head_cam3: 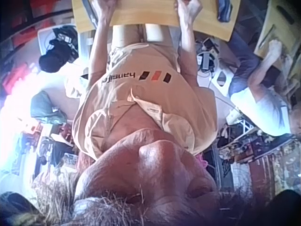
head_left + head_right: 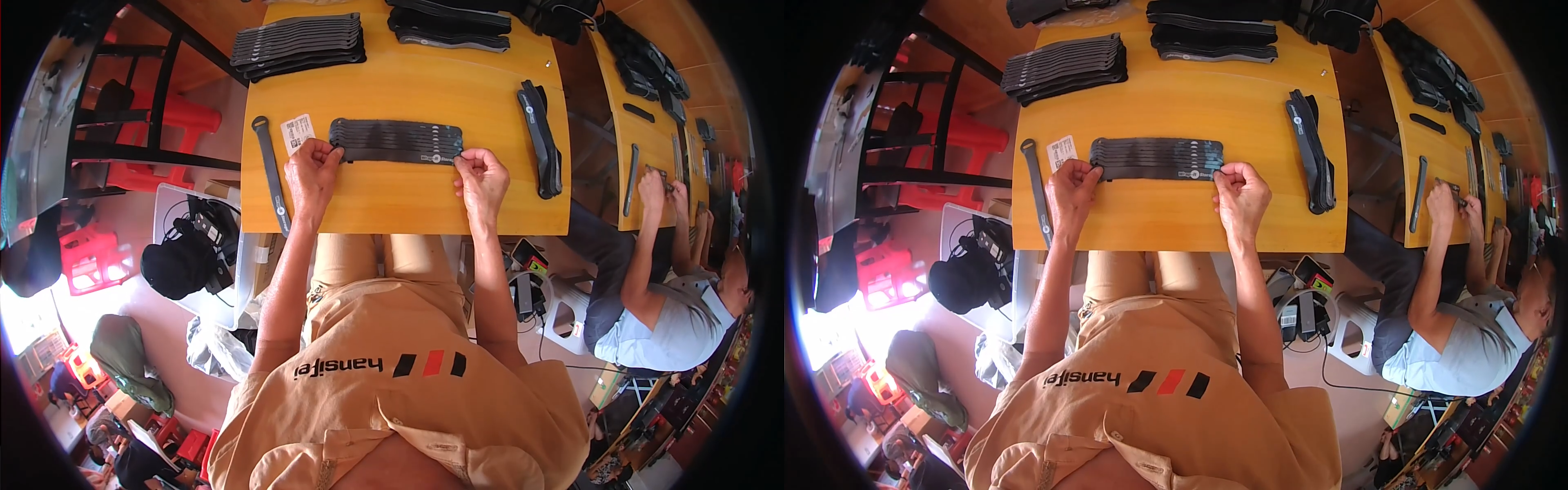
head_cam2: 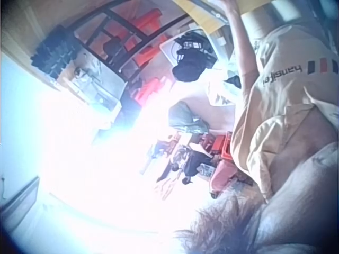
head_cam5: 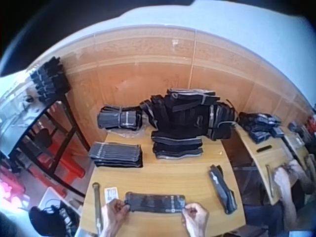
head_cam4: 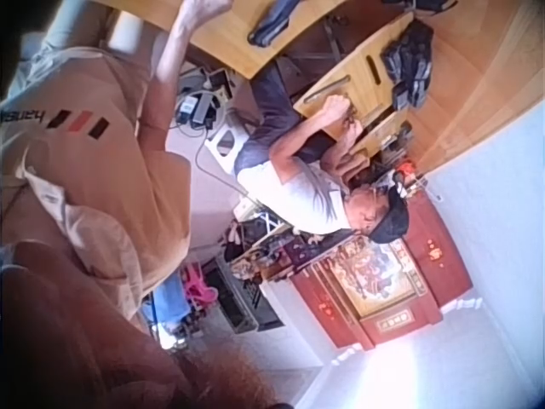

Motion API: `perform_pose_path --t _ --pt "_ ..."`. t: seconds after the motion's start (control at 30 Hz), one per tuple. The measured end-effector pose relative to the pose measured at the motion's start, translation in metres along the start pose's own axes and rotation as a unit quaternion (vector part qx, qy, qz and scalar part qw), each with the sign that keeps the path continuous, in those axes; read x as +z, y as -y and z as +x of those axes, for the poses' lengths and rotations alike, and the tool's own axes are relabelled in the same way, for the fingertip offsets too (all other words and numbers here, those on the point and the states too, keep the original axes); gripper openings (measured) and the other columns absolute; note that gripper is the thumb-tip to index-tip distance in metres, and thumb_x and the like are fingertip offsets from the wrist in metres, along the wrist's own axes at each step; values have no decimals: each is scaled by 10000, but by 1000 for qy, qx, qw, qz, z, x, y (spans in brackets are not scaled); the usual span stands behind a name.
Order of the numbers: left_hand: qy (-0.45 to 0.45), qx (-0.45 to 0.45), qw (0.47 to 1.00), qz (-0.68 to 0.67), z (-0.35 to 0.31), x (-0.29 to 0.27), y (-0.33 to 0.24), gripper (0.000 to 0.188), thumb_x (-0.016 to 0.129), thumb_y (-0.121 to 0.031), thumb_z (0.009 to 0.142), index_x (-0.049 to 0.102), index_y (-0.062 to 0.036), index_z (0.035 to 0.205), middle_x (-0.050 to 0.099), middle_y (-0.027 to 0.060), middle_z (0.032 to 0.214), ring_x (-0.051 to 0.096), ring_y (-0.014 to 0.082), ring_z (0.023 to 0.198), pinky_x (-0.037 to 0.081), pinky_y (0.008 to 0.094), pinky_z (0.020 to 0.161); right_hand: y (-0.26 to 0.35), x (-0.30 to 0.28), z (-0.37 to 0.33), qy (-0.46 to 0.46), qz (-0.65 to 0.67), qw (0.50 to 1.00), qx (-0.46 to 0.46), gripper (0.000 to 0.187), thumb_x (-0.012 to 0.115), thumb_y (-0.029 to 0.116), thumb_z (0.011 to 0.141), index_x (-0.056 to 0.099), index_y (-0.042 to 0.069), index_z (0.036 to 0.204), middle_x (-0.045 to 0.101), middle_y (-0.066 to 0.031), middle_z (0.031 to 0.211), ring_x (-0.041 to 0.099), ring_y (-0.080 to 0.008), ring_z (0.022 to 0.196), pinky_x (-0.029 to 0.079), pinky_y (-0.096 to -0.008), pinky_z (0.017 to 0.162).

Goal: Assembling and organizing black straps on a workshop table.

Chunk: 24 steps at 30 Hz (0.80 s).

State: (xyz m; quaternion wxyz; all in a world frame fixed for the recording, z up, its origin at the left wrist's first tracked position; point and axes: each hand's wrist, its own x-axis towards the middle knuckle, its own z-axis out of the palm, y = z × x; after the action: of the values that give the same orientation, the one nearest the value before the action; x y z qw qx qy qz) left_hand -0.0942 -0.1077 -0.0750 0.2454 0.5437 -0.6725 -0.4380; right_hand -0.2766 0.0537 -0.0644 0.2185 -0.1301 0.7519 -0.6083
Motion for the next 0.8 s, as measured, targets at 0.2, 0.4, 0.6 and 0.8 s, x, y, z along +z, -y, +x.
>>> perform_pose_path --t 0.2,0.4,0.6,0.8 --pt "-11 4 1000 3 0 1 -1 165 715 -135 718 630 3 750 609 73 603 565 139 544 465 279 550 -1 0 1 2 -15 1000 -4 52 647 11 779 603 6 806 567 -14 632 503 -64 436 389 -199 350" --pt "-19 7 1000 23 -2 0 -7 160 723 -130 706 631 -4 741 607 69 592 569 138 540 462 281 543 -2 2 0 -15 -24 999 -26 50 641 -14 761 594 -1 773 540 -25 601 504 -81 429 395 -226 334" --pt "-30 49 998 30 1 0 0 164 718 -119 712 620 2 763 596 63 588 547 130 510 450 272 508 2 0 1 -9 -43 999 -19 45 625 -23 761 583 -7 760 537 -39 613 510 -100 426 407 -237 336" --pt "-42 78 994 64 -2 -8 -3 217 680 -112 748 597 -6 919 617 87 685 594 183 593 469 297 558 6 -11 0 26 -52 998 -23 35 583 -13 791 593 -13 824 579 -67 693 569 -145 493 459 -274 398"
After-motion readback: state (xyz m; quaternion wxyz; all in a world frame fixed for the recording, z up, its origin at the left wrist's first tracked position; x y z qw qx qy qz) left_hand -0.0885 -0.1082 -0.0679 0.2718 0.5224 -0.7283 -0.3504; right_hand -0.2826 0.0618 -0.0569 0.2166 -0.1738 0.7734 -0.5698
